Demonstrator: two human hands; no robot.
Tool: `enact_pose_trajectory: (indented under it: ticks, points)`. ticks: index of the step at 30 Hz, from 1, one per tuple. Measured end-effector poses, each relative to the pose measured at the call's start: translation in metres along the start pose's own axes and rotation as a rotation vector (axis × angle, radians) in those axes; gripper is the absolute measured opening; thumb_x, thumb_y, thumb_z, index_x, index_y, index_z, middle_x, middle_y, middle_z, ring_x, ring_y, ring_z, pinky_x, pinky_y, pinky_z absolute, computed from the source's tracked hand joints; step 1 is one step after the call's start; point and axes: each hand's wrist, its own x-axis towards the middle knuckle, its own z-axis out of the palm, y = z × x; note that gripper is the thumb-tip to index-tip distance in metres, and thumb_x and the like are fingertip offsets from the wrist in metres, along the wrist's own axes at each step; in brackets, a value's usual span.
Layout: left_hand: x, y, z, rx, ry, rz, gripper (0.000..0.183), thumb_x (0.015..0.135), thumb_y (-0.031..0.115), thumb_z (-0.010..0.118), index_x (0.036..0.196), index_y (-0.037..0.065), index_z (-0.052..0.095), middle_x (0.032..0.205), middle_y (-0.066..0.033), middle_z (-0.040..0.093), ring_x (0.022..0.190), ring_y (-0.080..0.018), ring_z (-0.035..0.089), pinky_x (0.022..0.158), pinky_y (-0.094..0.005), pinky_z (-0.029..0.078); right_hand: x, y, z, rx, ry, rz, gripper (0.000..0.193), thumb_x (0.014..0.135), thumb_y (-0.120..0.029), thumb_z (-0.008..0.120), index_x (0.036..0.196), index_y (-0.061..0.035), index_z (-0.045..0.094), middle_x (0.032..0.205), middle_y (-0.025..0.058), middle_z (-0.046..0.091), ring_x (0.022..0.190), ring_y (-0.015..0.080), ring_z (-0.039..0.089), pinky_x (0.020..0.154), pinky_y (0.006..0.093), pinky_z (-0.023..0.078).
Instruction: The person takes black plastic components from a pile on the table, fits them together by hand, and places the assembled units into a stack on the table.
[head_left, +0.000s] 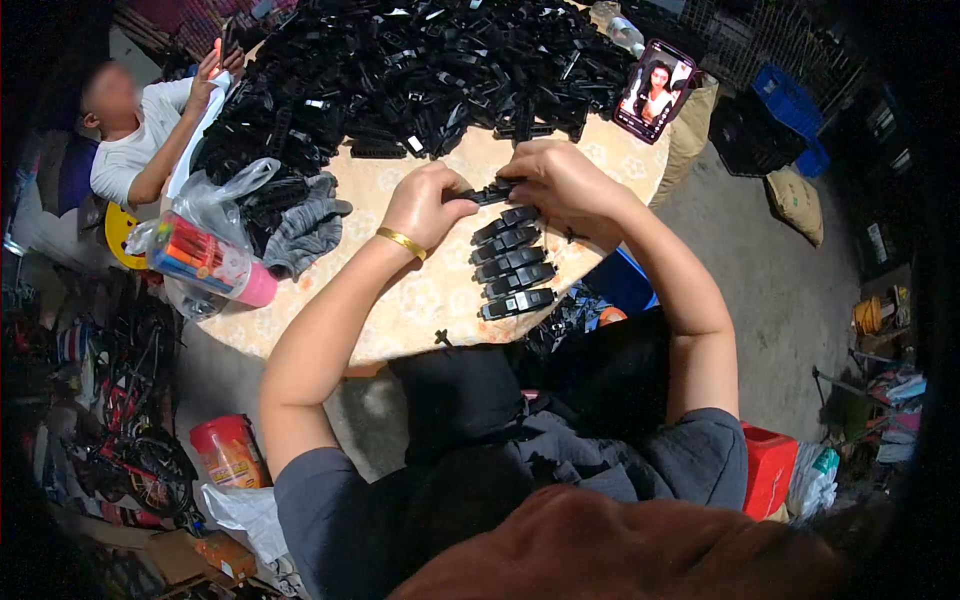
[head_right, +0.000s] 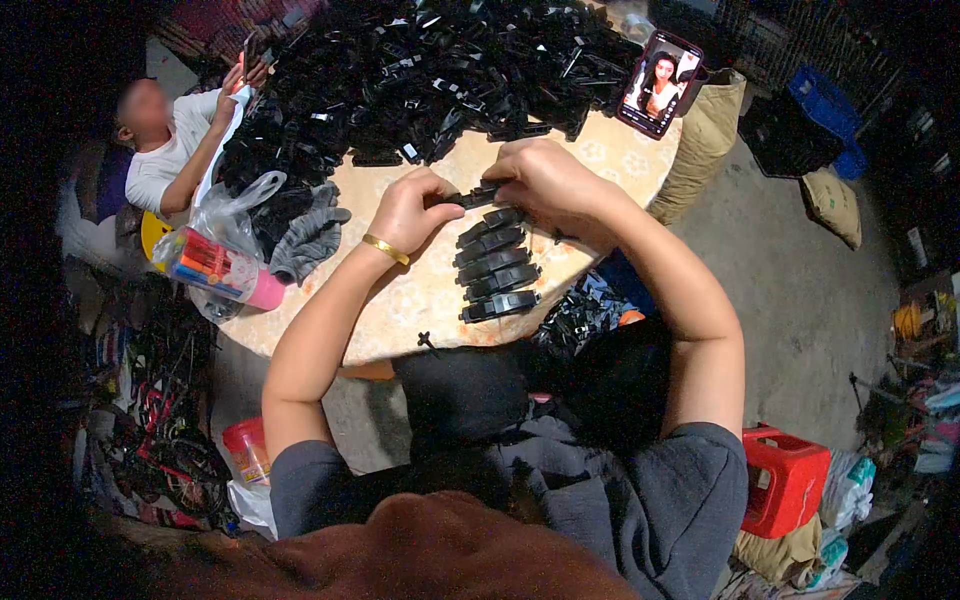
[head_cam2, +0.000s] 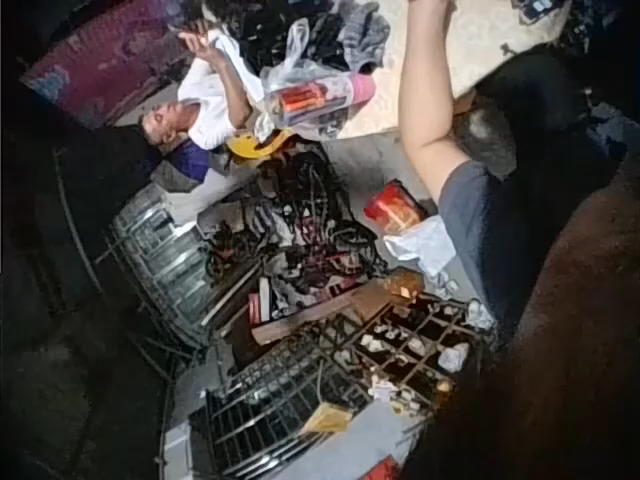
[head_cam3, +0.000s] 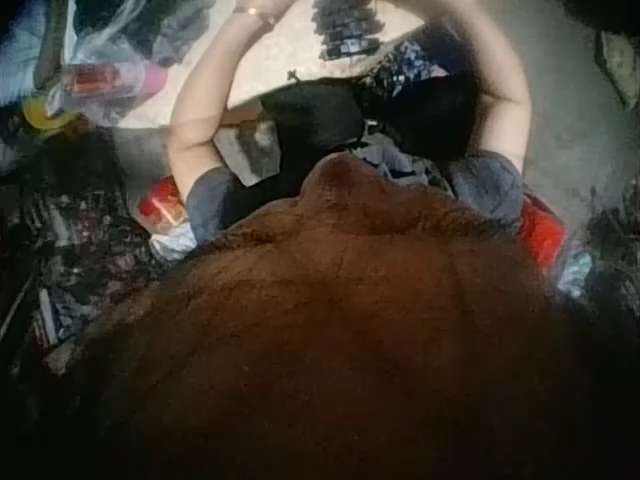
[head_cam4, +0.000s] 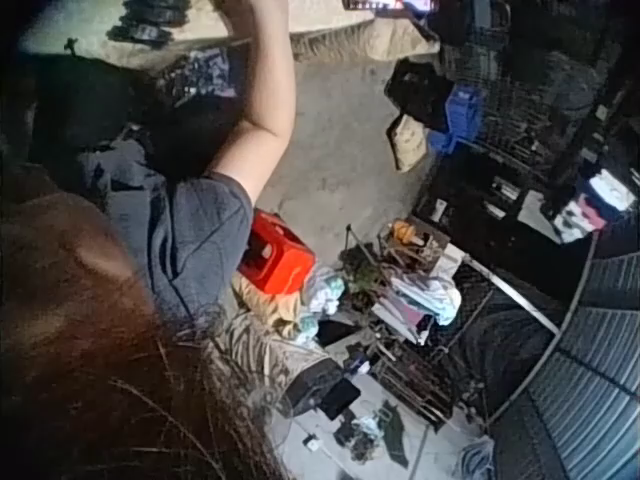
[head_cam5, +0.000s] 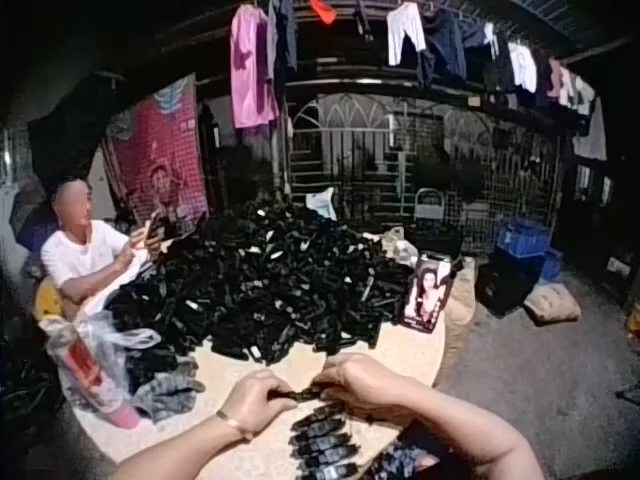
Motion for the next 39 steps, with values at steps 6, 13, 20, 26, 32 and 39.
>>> enact_pose_trajectory:
  ticks: [6,13,20,26,32,39]
  points:
    - [0.004,-0.002,0.007,-0.087,-0.033,-0.008,0.019,0.063,0.008,0.075,0.077,0.0,0.065,0.077,-0.0112,0.059,0.072,-0.0244,0.059,0.066,-0.0322,0.048,0.01,0.001,0.016,0.112,-0.011,-0.049,0.026,0.067,-0.013,0.073,0.09,-0.003,0.068,0.08,0.0137,0.06,0.078,0.032,0.06,0.067,0.0385,0.046]
    - [0.008,-0.007,-0.011,0.002,-0.266,0.19,0.019,0.066,0.018,0.076,0.074,0.003,0.067,0.075,-0.0103,0.062,0.074,-0.0214,0.057,0.068,-0.0322,0.046,0.017,0.004,0.011,0.288,-0.153,0.018,0.024,0.072,-0.019,0.073,0.089,-0.0028,0.069,0.08,0.0139,0.065,0.072,0.0266,0.063,0.064,0.0362,0.048]
    - [0.027,-0.071,-0.037,0.589,0.502,0.091,0.026,0.072,0.011,0.068,0.097,0.007,0.063,0.098,-0.0143,0.057,0.099,-0.0331,0.051,0.082,-0.0407,0.043,0.058,0.042,0.022,-0.466,0.416,0.12,0.026,0.08,-0.029,0.062,0.087,-0.0055,0.068,0.085,0.0097,0.064,0.086,0.0274,0.059,0.076,0.0409,0.043]
    - [0.023,-0.055,-0.036,0.633,0.26,-0.029,0.023,0.07,0.009,0.069,0.092,0.006,0.063,0.093,-0.0136,0.059,0.093,-0.0325,0.055,0.078,-0.0423,0.045,0.067,0.052,0.036,-0.576,0.189,0.125,0.021,0.069,-0.027,0.067,0.079,-0.0083,0.064,0.081,0.0078,0.062,0.085,0.0252,0.057,0.072,0.0395,0.039]
    - [0.01,-0.024,-0.02,0.371,0.196,0.137,0.022,0.065,0.006,0.071,0.08,0.003,0.055,0.078,-0.0143,0.056,0.078,-0.0335,0.053,0.07,-0.0416,0.043,0.035,0.019,0.025,-0.22,0.298,0.112,0.025,0.071,-0.023,0.063,0.089,-0.0056,0.064,0.085,0.0122,0.058,0.084,0.0301,0.057,0.074,0.0414,0.043]
    - [-0.002,0.001,-0.006,0.271,0.092,0.301,0.019,0.066,0.002,0.068,0.081,0.003,0.057,0.078,-0.013,0.056,0.078,-0.0322,0.052,0.073,-0.0384,0.044,0.004,0.002,0.007,0.1,-0.04,0.233,0.028,0.086,-0.018,0.054,0.111,-0.0074,0.059,0.091,0.0201,0.062,0.087,0.0352,0.06,0.078,0.0408,0.047]
